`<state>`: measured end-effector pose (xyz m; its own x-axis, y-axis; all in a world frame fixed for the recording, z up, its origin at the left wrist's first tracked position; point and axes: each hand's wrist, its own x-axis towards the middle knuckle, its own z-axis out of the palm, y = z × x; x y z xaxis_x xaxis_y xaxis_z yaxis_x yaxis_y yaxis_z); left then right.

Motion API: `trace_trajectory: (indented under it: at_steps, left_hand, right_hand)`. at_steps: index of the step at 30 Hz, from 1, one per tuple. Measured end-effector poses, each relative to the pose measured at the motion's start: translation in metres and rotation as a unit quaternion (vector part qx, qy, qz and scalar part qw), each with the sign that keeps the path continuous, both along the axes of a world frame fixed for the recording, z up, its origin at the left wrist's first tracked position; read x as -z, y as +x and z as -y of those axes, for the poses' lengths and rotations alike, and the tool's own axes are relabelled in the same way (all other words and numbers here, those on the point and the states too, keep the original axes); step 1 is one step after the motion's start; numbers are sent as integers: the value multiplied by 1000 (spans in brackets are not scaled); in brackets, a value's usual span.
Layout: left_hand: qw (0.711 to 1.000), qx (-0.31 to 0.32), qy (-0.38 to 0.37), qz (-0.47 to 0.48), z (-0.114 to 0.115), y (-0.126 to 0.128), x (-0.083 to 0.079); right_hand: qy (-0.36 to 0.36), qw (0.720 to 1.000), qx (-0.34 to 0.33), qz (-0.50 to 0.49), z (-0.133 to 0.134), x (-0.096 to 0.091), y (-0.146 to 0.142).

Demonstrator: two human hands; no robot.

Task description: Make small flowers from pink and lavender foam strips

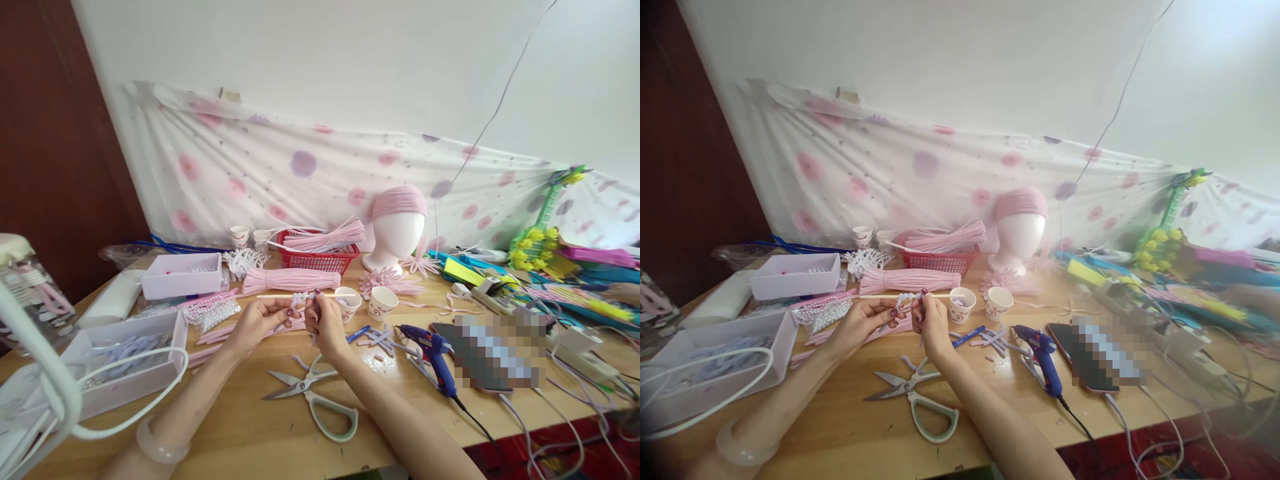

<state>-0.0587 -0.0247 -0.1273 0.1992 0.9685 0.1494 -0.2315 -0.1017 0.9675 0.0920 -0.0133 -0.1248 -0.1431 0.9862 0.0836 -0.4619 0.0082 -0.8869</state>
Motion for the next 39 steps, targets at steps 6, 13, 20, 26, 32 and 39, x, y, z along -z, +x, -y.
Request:
trace_trajectory:
  at_steps: [6,13,20,26,32,39]
  left_hand:
    - [1000,9,5,-19,5,7,-1]
    - [998,-11,24,-57,3,4,1]
    - [994,-109,22,5,-6,-5,7]
    - [995,-79,60,-33,0,0,4]
    - [998,-2,15,64,8,9,-3]
    - [998,6,18,54,8,5,-6]
  right_hand:
    - [-44,997,-34,-49,0,-6,3]
    - [-49,996,-14,-72,-5,-13,7]
    - [-37,998,5,-52,-4,-15,9]
    - [-10,999,5,-31,-6,-11,6]
    - [26,1000,-4,4,-1,-2,1]
    - [33,999,-27,18,-1,7,-2]
